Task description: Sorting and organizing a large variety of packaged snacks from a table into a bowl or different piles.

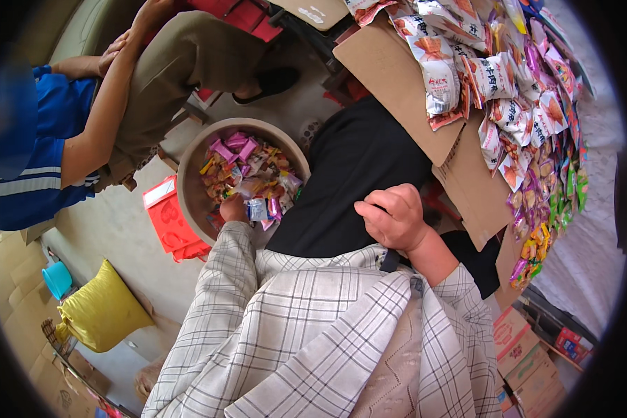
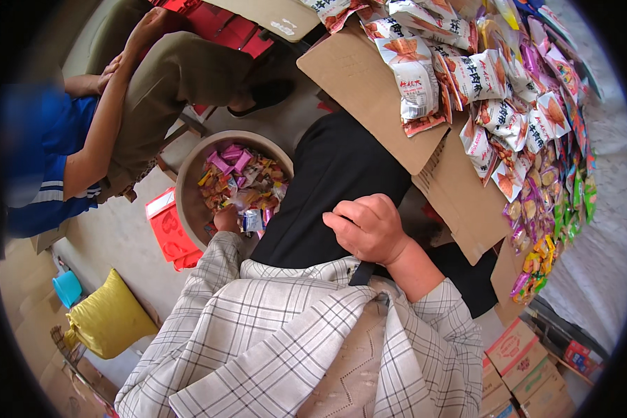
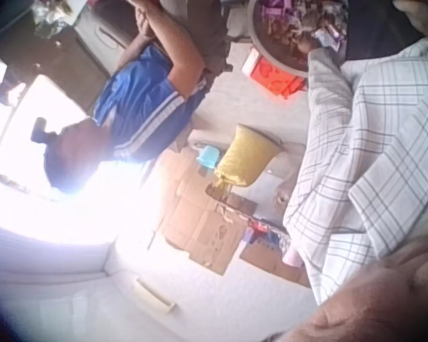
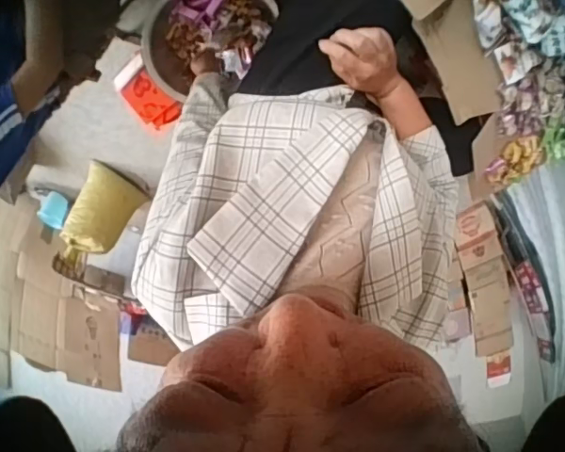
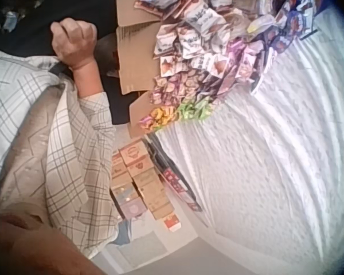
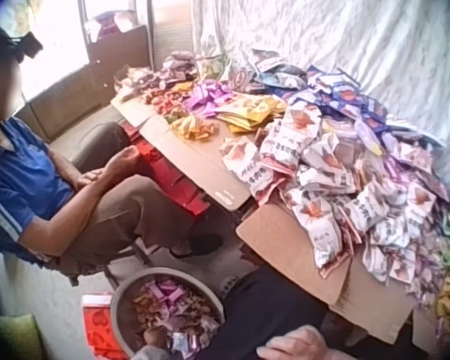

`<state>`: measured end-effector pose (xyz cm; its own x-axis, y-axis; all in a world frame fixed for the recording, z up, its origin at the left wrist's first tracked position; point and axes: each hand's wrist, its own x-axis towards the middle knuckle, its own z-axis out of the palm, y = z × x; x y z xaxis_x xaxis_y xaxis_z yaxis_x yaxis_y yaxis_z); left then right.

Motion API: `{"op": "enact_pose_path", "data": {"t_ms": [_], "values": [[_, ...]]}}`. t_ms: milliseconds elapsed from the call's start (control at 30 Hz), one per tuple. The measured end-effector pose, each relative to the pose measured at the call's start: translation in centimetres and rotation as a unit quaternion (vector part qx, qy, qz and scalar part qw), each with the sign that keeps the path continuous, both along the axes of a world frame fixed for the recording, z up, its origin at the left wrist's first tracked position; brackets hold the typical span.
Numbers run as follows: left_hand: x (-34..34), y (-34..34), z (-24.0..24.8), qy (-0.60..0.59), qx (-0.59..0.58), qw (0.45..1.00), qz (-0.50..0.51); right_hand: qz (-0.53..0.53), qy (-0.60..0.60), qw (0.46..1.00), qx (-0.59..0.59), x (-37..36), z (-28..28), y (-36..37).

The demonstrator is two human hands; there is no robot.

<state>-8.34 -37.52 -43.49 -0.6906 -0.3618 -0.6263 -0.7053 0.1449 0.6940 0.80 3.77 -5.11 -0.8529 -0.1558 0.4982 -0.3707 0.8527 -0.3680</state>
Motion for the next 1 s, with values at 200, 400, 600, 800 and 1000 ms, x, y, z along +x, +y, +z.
{"op": "enact_pose_path", "data": {"t_ms": [200,400,600,800,1000], "values": [[-2.1,2.9,5.9,-0.034,0.056,0.995,0.076,-0.003,0.01,1.0,-0.004,0.4,0.0,0.3],[-7.1,7.3,14.2,0.001,0.478,0.877,-0.038,0.005,0.001,0.999,-0.032,0.5,0.6,0.2],[-9.7,15.3,27.8,0.043,0.602,0.776,-0.185,-0.008,-0.058,0.992,-0.108,0.2,2.7,0.2],[-6.7,21.9,37.2,0.055,0.583,0.741,-0.329,-0.077,-0.152,0.948,-0.27,0.0,4.8,0.6],[-3.1,25.6,41.6,0.096,0.523,0.732,-0.426,-0.113,-0.192,0.785,-0.578,1.8,3.5,1.9]]}}
